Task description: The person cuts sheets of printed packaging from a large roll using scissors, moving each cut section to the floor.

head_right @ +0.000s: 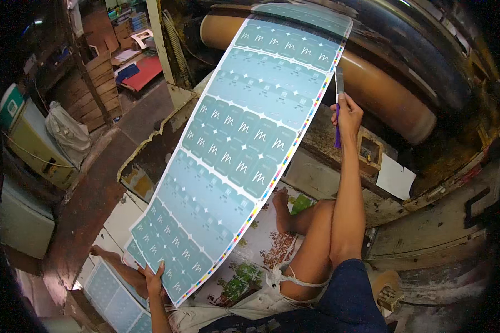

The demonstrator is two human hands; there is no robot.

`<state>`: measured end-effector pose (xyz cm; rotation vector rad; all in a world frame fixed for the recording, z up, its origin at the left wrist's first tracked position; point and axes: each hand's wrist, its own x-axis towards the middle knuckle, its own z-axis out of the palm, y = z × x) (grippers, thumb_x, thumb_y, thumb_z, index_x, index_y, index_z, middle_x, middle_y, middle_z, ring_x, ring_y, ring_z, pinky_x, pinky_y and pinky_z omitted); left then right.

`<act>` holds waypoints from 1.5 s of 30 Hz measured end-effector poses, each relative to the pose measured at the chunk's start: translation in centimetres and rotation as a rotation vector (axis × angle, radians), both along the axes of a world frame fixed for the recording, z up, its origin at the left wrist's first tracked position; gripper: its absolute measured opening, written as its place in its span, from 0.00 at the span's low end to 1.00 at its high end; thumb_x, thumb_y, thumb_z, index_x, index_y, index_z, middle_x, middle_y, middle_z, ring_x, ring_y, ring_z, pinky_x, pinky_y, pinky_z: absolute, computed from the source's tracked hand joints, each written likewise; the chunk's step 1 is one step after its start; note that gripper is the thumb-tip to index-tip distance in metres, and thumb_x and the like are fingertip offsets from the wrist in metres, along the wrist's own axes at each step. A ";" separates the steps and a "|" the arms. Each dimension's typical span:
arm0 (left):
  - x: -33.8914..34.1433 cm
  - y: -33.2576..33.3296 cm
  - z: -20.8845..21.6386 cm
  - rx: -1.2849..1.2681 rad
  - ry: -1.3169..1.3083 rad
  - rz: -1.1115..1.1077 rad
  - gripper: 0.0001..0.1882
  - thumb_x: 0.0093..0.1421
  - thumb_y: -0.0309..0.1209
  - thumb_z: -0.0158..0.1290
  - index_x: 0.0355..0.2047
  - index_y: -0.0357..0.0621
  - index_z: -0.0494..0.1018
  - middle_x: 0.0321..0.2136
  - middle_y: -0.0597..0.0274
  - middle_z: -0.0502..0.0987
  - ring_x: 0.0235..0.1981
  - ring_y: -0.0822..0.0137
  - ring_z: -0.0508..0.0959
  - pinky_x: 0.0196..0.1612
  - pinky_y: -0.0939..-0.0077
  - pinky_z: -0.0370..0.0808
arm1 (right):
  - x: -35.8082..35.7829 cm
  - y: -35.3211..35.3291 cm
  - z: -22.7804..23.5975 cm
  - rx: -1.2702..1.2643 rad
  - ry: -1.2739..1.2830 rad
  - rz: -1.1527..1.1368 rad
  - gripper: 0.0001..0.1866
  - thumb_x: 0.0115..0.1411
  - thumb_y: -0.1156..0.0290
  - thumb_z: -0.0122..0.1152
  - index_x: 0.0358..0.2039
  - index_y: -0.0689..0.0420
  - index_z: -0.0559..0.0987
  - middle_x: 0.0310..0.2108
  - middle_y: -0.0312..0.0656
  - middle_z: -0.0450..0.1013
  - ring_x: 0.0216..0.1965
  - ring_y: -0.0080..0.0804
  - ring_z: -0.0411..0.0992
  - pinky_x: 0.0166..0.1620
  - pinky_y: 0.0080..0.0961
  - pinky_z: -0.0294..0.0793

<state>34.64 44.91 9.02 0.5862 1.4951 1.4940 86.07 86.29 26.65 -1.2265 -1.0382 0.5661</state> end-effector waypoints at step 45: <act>-18.5 -15.5 -9.6 -0.166 0.106 0.389 0.24 0.57 0.18 0.58 0.54 0.37 0.68 0.42 0.59 0.77 0.41 0.65 0.76 0.44 0.71 0.75 | -16.8 -9.9 3.1 -0.291 -0.883 0.516 0.13 0.54 0.82 0.51 0.38 0.65 0.80 0.22 0.53 0.76 0.15 0.35 0.74 0.22 0.32 0.74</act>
